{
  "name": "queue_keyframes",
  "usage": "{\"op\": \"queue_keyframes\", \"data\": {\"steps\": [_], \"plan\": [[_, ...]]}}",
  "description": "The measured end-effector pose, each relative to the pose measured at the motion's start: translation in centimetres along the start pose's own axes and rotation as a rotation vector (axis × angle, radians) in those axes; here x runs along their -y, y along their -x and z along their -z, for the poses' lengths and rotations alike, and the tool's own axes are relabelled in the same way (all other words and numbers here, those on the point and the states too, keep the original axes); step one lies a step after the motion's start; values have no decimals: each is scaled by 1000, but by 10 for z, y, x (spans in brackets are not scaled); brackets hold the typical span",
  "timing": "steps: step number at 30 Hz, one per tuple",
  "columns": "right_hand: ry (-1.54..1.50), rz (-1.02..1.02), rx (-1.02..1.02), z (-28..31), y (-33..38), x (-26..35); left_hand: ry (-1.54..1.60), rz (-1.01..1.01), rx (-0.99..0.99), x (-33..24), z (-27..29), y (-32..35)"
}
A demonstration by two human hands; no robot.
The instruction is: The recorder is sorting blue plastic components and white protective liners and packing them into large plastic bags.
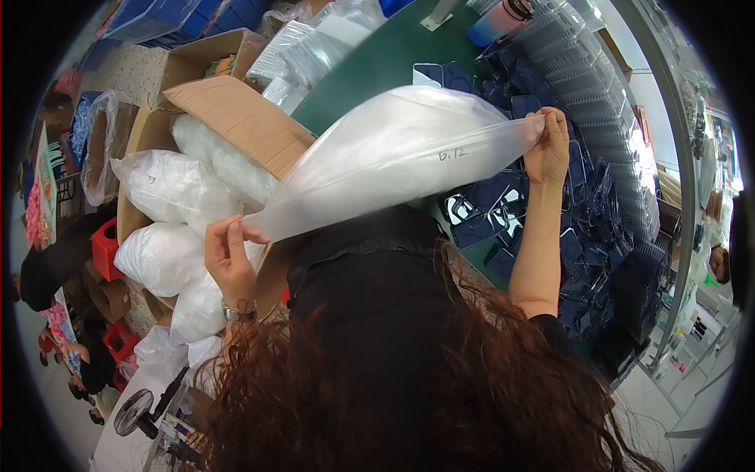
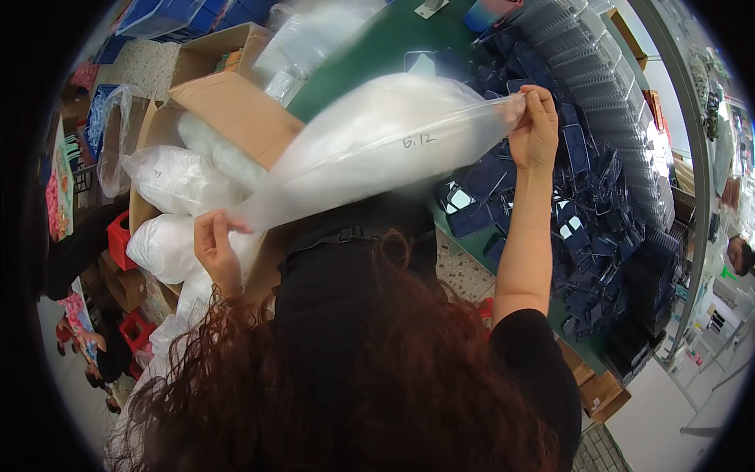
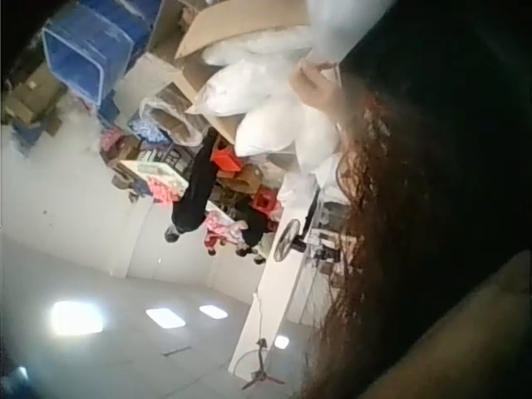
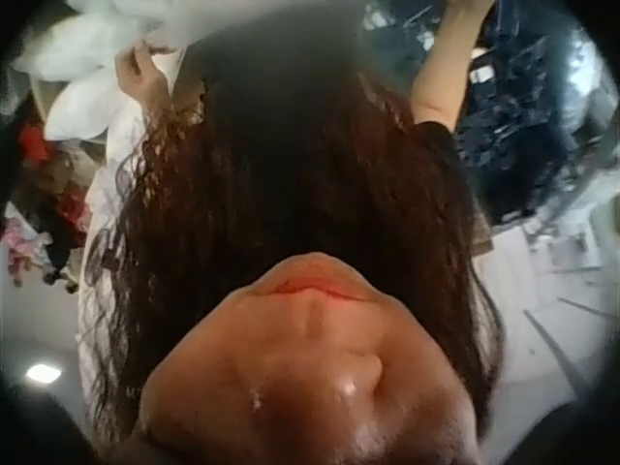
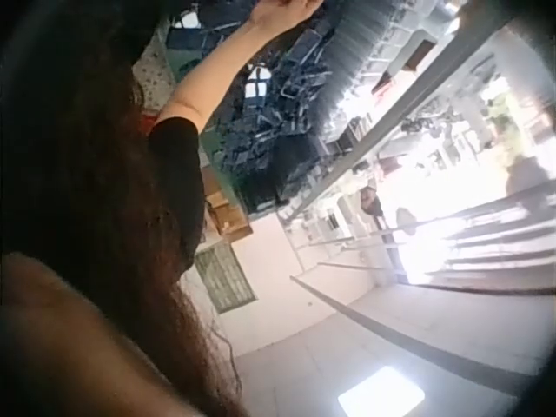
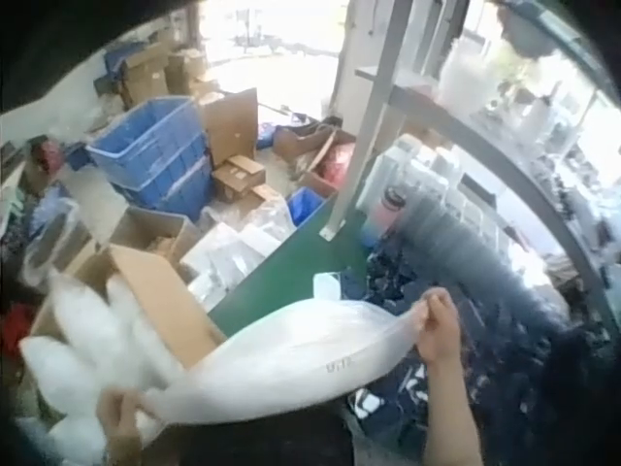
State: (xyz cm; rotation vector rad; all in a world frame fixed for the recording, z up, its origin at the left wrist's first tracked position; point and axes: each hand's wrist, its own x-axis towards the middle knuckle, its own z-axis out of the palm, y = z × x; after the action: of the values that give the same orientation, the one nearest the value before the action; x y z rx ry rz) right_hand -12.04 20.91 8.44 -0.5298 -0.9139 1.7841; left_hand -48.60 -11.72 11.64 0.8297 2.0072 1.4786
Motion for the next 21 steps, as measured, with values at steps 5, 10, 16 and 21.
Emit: {"op": "queue_keyframes", "data": {"steps": [5, 10, 16, 21], "plan": [[310, 78, -252, -11, 12, -15, -30, -36, -305, -3, -29, 12], [532, 52, -297, -16, 11, -24, -9, 90, -352, 13, -35, -6], [839, 7, -293, -11, -25, -66, 96, 179, -380, 59, -43, -26], [1040, -64, -208, 60, -25, -128, 3, 320, -305, 96, -51, -14]]}}
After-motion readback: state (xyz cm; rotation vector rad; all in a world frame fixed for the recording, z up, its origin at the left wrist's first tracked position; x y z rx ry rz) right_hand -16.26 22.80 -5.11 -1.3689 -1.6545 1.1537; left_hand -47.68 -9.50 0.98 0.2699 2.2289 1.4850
